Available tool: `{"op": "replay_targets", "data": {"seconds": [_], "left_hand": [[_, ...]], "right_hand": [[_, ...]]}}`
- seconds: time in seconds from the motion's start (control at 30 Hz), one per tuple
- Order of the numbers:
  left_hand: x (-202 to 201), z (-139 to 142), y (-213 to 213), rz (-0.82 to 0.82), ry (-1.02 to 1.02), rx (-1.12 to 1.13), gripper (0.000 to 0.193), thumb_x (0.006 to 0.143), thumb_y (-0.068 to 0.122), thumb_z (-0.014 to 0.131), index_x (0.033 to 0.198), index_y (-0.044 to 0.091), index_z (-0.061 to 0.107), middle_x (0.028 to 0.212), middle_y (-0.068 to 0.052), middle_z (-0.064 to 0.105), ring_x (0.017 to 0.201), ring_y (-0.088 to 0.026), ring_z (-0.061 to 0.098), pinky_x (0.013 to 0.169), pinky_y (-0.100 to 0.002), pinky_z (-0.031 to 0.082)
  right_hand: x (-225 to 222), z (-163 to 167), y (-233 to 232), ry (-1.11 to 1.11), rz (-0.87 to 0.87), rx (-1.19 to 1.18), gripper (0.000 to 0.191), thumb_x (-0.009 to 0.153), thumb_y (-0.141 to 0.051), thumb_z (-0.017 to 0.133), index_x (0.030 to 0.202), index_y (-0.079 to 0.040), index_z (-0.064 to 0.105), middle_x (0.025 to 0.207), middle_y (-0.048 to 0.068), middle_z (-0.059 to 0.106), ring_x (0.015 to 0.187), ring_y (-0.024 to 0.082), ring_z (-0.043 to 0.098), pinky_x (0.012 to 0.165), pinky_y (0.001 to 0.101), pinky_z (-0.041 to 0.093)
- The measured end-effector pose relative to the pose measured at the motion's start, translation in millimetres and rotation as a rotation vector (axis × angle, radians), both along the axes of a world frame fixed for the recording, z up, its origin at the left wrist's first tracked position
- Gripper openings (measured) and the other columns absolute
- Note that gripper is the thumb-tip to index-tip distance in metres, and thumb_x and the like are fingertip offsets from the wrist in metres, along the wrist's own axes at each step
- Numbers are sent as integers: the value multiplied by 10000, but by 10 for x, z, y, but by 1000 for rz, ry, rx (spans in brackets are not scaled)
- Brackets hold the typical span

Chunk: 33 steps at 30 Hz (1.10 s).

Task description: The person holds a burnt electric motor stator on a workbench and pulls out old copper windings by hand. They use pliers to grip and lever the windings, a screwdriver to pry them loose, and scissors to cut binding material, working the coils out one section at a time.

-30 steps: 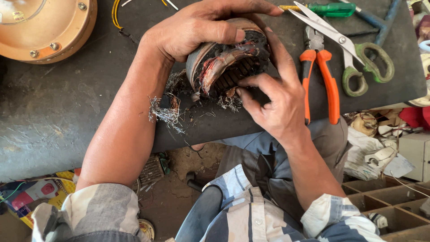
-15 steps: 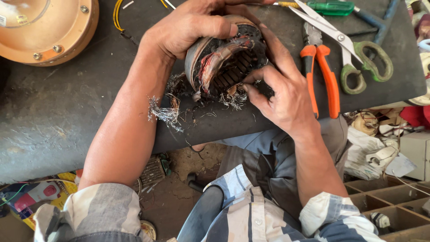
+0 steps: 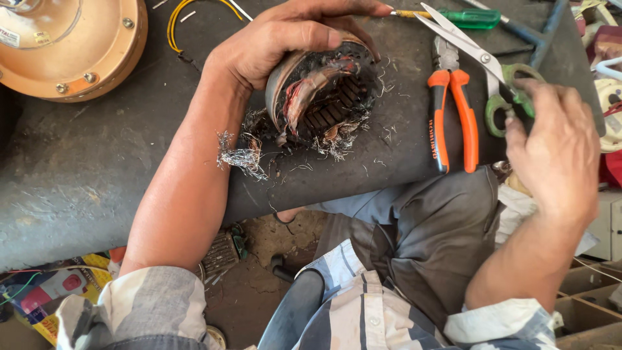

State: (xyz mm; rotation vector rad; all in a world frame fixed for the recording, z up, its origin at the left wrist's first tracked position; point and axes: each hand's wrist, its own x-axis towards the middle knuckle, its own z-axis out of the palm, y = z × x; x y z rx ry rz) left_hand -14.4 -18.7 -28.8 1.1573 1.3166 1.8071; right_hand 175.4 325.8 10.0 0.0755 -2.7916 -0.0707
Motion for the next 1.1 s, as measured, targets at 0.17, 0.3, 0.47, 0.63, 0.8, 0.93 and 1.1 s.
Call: {"op": "replay_targets", "data": {"seconds": [0.17, 0.3, 0.47, 0.63, 0.8, 0.93, 1.1], "left_hand": [[26, 43, 5, -13, 92, 0, 577, 1024, 215, 594, 1556, 16, 496, 1348, -204, 691, 1267, -245, 673, 1156, -321, 522], [16, 61, -21, -22, 189, -31, 620, 1000, 256, 602, 1573, 51, 481, 1369, -181, 685, 1265, -226, 670, 1139, -318, 538], [10, 44, -24, -47, 162, -14, 655, 994, 282, 635, 1585, 45, 482, 1380, -181, 671, 1239, -215, 625, 1153, -319, 520], [12, 33, -41, -65, 111, -9, 694, 979, 315, 662, 1587, 41, 473, 1370, -178, 653, 1247, -217, 625, 1148, -321, 516], [5, 34, -37, -46, 145, -16, 720, 966, 353, 671, 1587, 43, 477, 1369, -167, 656, 1243, -207, 627, 1152, -309, 512], [8, 25, -29, -26, 175, -9, 717, 954, 359, 669, 1575, 45, 497, 1358, -156, 664, 1253, -197, 629, 1143, -297, 512], [-3, 13, -21, -38, 185, -20, 716, 954, 332, 656, 1585, 42, 482, 1337, -165, 664, 1191, -204, 632, 1118, -311, 528]], "right_hand": [[-118, 88, 14, -44, -52, -14, 618, 797, -114, 841, 1375, -57, 628, 1080, 219, 661, 942, 453, 651, 799, 527, 511], [-143, 160, 73, -156, -86, -6, 617, 859, -163, 848, 1415, -54, 604, 1085, 177, 706, 912, 388, 711, 822, 478, 544], [282, 127, 238, -265, 27, -808, 712, 908, -195, 668, 1557, -43, 419, 1130, 114, 633, 976, 207, 704, 791, 332, 598], [832, -155, 322, -661, 376, -1394, 688, 920, -163, 707, 1531, -31, 418, 1144, 135, 693, 973, 204, 730, 792, 333, 629], [1033, -683, 164, -1108, 322, -1568, 869, 891, -239, 816, 1572, 21, 343, 1085, 227, 713, 819, 272, 762, 640, 379, 672], [1061, -726, 1, -1168, 249, -1667, 942, 829, -410, 811, 1535, 40, 379, 989, 177, 713, 762, 206, 696, 600, 320, 593], [934, -526, -160, -1216, 211, -1761, 968, 819, -469, 811, 1539, 68, 450, 900, 116, 649, 711, 156, 627, 574, 273, 520]]}}
